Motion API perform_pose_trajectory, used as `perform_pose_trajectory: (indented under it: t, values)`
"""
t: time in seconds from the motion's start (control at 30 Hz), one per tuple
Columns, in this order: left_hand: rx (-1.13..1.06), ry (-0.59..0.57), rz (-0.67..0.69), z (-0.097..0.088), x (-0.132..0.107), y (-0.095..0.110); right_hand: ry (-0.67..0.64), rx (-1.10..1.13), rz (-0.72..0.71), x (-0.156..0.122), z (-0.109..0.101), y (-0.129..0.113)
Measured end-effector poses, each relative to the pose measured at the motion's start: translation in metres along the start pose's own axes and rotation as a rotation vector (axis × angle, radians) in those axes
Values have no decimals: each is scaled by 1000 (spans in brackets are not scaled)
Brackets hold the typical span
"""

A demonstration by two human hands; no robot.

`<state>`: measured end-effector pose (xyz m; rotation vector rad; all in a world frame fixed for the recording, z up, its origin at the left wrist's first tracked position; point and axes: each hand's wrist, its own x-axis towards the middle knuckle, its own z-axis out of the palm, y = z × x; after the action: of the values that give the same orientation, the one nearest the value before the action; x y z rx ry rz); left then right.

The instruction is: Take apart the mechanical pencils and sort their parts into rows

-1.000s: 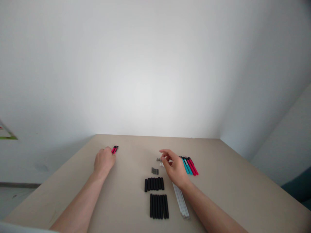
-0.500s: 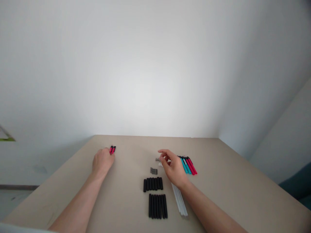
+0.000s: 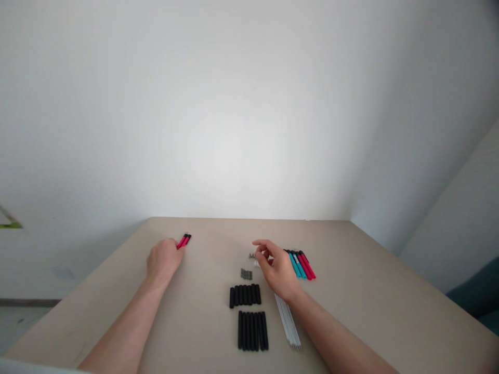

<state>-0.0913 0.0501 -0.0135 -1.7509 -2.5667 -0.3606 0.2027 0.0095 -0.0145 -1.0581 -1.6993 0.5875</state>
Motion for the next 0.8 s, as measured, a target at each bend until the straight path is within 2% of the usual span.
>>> perform_pose_trajectory:
  t: [0.63,0.8]
  values:
    - [50,13,-68,5,4,-2,9,-8,-7,0,-1,1]
    - [12,60,-65,3,-1,2,7,-6,-3,1,-1,0]
